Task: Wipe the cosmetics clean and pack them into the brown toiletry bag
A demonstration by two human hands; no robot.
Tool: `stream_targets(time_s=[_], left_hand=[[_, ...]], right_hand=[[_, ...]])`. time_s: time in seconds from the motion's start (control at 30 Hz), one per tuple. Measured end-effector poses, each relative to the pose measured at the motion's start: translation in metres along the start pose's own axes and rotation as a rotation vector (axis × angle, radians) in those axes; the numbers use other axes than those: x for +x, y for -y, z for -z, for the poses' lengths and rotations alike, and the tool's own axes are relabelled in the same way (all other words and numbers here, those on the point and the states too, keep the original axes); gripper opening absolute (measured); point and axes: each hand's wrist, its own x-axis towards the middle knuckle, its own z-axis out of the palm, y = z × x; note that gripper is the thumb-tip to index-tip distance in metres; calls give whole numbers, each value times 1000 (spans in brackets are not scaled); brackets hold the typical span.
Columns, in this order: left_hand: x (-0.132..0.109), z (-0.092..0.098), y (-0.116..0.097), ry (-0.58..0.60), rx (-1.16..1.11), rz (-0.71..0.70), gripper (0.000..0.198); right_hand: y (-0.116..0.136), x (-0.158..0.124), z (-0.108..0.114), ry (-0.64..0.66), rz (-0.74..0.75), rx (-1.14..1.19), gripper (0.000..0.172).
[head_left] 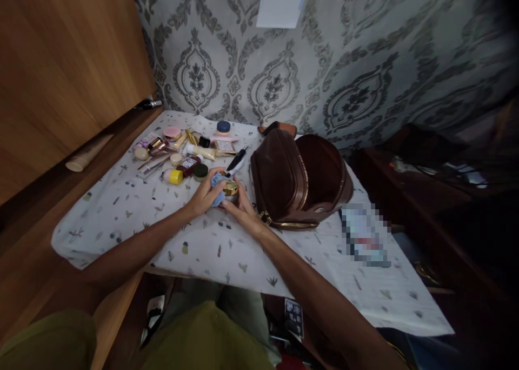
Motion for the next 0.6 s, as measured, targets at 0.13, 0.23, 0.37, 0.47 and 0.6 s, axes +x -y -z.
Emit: stream_targets(time_s=[0.13,0.23,0.37,0.47,0.6], left_hand=[[0,2,-4,-110,55,-15,39],[3,6,-6,-163,51,-22,35],[6,8,-6,-211,59,-26,36],[7,8,-4,-208,47,-7,39],[9,7,-1,-237,16,18,42]], right_hand=[[4,-3,1,15,40,-72,99],[9,-5,-3,7,62,-136,101],[14,-9,-9,37,44,-248,110],[13,-9,-10,59,54,-271,104],[9,-4,-9,7,81,-100,86]])
